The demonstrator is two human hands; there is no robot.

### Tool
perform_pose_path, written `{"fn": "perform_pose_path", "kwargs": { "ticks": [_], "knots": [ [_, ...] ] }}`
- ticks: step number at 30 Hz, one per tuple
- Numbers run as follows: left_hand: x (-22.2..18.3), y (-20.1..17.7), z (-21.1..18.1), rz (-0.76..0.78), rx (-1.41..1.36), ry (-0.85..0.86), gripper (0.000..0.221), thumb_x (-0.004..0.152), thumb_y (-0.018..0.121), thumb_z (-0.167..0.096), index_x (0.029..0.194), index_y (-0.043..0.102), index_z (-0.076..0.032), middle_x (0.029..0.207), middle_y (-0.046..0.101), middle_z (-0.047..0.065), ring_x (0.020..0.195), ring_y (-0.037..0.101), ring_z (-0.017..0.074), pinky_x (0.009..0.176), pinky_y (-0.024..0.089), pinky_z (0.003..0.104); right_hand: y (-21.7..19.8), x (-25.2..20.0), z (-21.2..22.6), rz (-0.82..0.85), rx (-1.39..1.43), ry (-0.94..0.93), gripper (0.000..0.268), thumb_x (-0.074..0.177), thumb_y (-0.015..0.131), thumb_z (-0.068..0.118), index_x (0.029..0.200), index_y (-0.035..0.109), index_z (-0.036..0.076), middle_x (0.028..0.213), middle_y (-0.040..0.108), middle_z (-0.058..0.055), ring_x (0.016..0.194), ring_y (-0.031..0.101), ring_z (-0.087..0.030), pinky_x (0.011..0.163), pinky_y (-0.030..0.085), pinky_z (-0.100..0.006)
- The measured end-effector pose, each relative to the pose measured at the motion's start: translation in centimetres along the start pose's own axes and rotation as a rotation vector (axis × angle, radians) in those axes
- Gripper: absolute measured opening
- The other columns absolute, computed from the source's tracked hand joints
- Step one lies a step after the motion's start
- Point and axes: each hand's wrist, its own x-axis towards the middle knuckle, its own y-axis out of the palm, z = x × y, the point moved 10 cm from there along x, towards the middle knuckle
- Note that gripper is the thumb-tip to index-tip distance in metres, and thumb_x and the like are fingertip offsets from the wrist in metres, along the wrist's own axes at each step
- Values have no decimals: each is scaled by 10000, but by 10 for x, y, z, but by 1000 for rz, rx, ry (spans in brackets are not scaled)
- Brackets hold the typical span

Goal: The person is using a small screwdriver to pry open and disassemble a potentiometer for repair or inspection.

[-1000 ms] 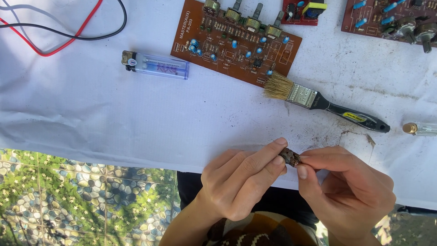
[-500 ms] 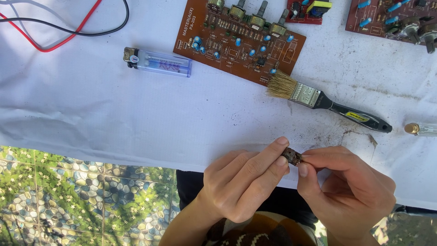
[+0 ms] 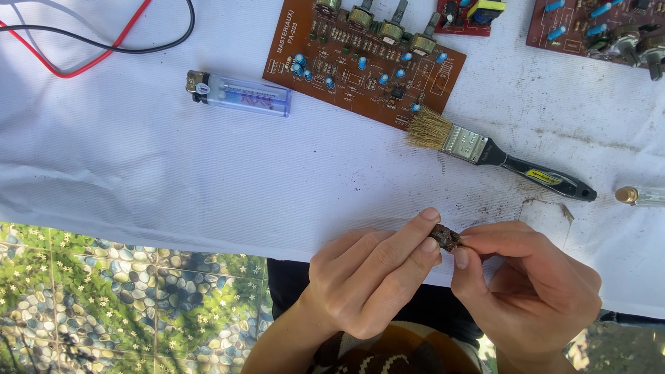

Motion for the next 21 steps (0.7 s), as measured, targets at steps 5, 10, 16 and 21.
{"fn": "perform_pose_path", "kwargs": {
  "ticks": [5, 10, 16, 21],
  "knots": [
    [0, 1, 0, 8, 5, 2, 106, 915, 796, 0, 959, 699, -10, 1091, 779, 211, 694, 747, 144, 566, 562, 226, 0, 0, 3, -10, -35, 2, 206, 718, 766, -134, 892, 656, -116, 787, 695, -168, 483, 403, -116, 464, 310, -206],
    [-1, 2, -1, 23, 9, 10, 107, 929, 792, -5, 969, 693, -11, 1110, 775, 211, 699, 742, 144, 575, 559, 232, -1, 0, 3, -15, -43, 14, 182, 741, 745, -149, 896, 656, -114, 756, 679, -152, 492, 406, -113, 473, 322, -203],
    [-1, -1, 0, -14, -3, -3, 102, 911, 791, -7, 950, 696, -11, 1066, 784, 214, 690, 763, 150, 558, 574, 223, -1, 1, 6, -12, -63, -3, 188, 736, 771, -127, 890, 663, -121, 780, 706, -175, 431, 354, -102, 437, 270, -205],
    [-1, 0, 0, 4, -3, 5, 91, 923, 780, 4, 950, 694, -10, 1086, 779, 213, 682, 747, 142, 561, 564, 226, -1, -1, 3, -21, -55, -4, 200, 730, 775, -121, 891, 656, -113, 786, 701, -172, 444, 346, -101, 440, 266, -206]
  ]
}}
